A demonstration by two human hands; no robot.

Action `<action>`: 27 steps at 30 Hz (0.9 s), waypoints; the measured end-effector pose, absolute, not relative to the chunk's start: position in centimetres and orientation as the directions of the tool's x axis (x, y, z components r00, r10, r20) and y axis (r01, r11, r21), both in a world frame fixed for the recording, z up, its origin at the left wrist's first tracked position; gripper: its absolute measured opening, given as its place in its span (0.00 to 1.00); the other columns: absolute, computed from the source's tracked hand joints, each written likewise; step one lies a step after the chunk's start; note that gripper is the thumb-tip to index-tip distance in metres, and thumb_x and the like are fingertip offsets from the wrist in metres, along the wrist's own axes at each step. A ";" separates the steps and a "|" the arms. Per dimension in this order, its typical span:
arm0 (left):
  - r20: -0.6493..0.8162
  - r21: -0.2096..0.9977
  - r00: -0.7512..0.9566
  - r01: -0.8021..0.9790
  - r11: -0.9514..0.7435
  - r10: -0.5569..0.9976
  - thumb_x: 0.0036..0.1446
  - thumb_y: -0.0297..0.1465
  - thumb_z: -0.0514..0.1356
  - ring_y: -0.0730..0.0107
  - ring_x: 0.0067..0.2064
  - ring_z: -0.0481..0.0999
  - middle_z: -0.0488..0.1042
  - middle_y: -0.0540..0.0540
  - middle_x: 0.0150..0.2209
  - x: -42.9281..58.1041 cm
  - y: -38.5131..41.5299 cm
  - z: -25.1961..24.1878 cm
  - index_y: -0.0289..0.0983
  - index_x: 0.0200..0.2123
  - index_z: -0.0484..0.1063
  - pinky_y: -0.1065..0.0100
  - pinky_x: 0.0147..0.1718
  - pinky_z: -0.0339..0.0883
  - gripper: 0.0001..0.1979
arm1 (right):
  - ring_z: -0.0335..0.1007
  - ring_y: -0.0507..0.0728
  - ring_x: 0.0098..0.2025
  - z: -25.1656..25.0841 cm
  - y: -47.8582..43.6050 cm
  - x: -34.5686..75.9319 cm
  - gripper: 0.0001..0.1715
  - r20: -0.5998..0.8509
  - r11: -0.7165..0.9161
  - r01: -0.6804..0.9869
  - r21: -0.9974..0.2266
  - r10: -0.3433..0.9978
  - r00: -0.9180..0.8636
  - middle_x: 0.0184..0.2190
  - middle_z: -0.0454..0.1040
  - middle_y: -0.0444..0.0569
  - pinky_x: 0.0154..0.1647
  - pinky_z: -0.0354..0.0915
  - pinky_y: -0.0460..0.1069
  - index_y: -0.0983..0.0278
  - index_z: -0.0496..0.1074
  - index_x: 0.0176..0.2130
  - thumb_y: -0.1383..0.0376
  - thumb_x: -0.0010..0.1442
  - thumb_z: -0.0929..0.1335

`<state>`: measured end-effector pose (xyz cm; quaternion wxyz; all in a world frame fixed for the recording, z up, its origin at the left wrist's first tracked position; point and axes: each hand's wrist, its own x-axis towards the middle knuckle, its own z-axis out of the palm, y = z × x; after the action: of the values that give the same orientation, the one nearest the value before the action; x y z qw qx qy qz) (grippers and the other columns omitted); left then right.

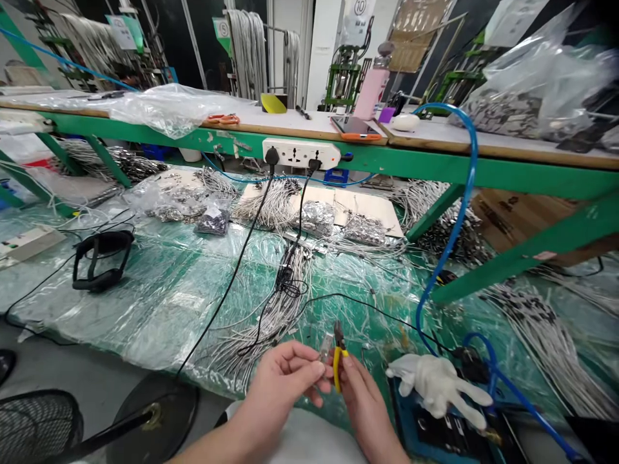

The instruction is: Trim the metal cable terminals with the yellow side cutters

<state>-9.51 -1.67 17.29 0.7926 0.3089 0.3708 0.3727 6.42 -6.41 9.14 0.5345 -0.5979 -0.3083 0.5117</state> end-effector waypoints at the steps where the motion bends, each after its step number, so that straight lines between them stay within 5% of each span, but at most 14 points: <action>1: -0.366 0.764 0.456 -0.351 0.541 0.811 0.50 0.35 0.71 0.69 0.29 0.78 0.81 0.40 0.31 -9.5 -1.8 17.2 0.32 0.33 0.71 0.72 0.25 0.70 0.15 | 0.74 0.60 0.39 10.2 -6.6 6.3 0.26 -0.319 -0.240 -0.290 -0.926 0.910 0.265 0.41 0.79 0.55 0.43 0.70 0.54 0.62 0.77 0.45 0.46 0.61 0.67; 3: -0.388 0.758 0.475 -0.324 0.567 0.790 0.49 0.36 0.72 0.69 0.28 0.78 0.81 0.40 0.32 -9.3 -1.9 17.1 0.32 0.35 0.72 0.72 0.23 0.70 0.16 | 0.72 0.59 0.37 12.5 -6.8 6.1 0.26 -0.367 -0.237 -0.425 -0.874 0.894 0.257 0.38 0.78 0.53 0.40 0.70 0.52 0.63 0.77 0.43 0.46 0.56 0.70; 11: -0.426 0.757 0.569 -0.201 0.621 0.703 0.48 0.39 0.72 0.68 0.25 0.77 0.80 0.41 0.30 -8.8 -2.2 16.9 0.31 0.37 0.74 0.76 0.14 0.64 0.19 | 0.62 0.50 0.26 17.7 -6.2 5.8 0.26 -0.407 -0.165 -0.523 -0.836 0.827 0.389 0.24 0.68 0.41 0.25 0.61 0.45 0.64 0.75 0.38 0.54 0.44 0.80; 21: -0.481 0.657 0.634 -0.197 0.727 0.606 0.47 0.37 0.73 0.81 0.19 0.66 0.78 0.42 0.28 -9.3 -2.2 17.2 0.32 0.34 0.78 0.78 0.15 0.43 0.15 | 0.64 0.49 0.24 17.5 -6.2 5.3 0.24 -0.546 -0.272 -0.748 -0.605 0.826 0.141 0.23 0.69 0.41 0.25 0.62 0.44 0.66 0.76 0.39 0.59 0.45 0.80; 27: -0.445 0.619 0.677 -0.240 0.748 0.586 0.51 0.38 0.71 0.81 0.22 0.63 0.76 0.42 0.29 -9.1 -2.0 17.4 0.33 0.39 0.80 0.76 0.19 0.45 0.16 | 0.72 0.56 0.35 16.4 -6.9 5.6 0.29 -0.485 -0.255 -0.558 -0.790 0.817 0.312 0.32 0.76 0.47 0.36 0.69 0.48 0.63 0.76 0.47 0.50 0.50 0.76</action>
<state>-9.15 -2.00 17.38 0.8763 0.2657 0.3255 0.2357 5.57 -6.86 16.42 0.5985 -0.5456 -0.1188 0.5744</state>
